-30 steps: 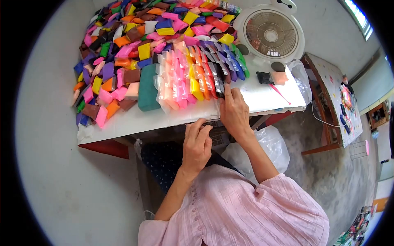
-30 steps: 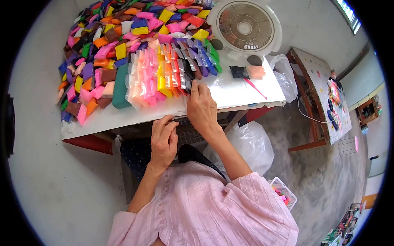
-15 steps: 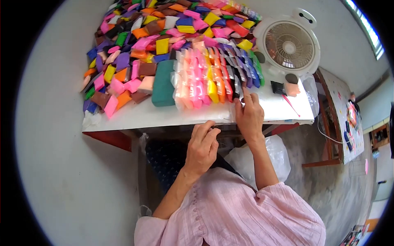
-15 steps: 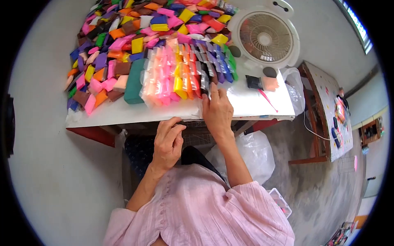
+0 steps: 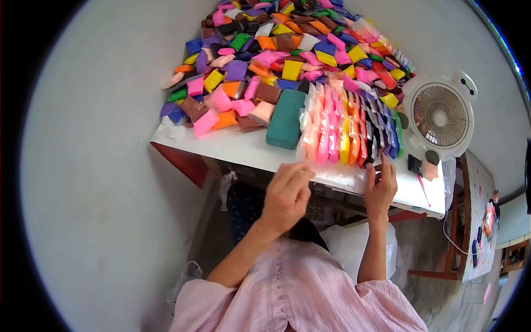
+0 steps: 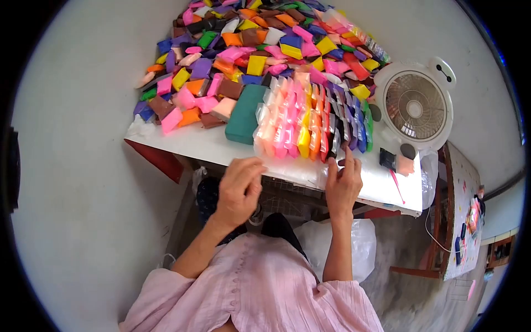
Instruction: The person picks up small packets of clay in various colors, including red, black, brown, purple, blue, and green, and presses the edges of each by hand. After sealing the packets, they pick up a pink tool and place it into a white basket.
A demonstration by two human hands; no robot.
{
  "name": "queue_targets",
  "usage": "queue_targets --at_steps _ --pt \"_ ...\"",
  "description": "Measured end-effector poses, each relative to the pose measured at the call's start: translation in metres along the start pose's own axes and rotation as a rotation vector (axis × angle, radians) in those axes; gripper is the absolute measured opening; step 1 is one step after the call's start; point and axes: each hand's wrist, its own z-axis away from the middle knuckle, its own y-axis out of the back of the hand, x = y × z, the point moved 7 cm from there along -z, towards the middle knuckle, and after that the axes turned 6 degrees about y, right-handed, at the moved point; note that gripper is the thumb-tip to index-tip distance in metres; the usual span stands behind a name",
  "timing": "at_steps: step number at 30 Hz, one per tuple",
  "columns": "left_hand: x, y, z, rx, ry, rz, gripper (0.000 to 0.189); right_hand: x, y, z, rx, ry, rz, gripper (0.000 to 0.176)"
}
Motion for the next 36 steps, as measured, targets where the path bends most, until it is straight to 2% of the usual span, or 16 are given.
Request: queue_targets --at_steps 5,8,11,14,20,23,27,32,35,36 --pt "-0.049 0.058 -0.025 0.194 0.139 -0.258 0.017 0.010 0.013 0.014 0.126 -0.003 -0.099 0.025" --pt "-0.099 0.078 -0.033 0.165 0.637 -0.388 0.014 0.012 0.010 0.016 0.159 0.028 -0.132 0.019" --pt "-0.119 0.071 -0.053 0.136 0.622 -0.699 0.024 0.008 0.005 0.017 0.183 0.074 -0.082 0.015" --pt "-0.124 0.056 -0.059 0.113 0.564 -0.874 0.027 0.005 0.004 0.016 0.192 0.125 0.000 0.013" --pt "-0.133 0.058 -0.049 0.133 0.542 -0.701 0.017 0.002 0.003 0.018 0.244 0.172 -0.003 0.013" --pt "-0.128 0.060 -0.048 0.157 0.395 -0.646 0.012 0.001 0.003 0.019 0.253 0.171 0.007 0.013" --pt "-0.126 0.078 -0.047 0.254 0.334 -0.483 0.008 0.001 0.003 0.019 0.258 0.174 0.004 0.013" --pt "-0.083 0.093 -0.034 0.373 0.231 -0.261 0.006 0.004 0.011 0.023 0.298 0.062 -0.208 0.011" --pt "-0.046 0.084 -0.020 0.463 -0.012 -0.285 0.005 -0.017 0.018 0.037 0.292 0.057 -0.233 0.011" --pt "-0.039 0.078 -0.014 0.436 -0.030 -0.287 0.007 -0.033 0.015 0.041 0.264 0.100 -0.330 0.010"
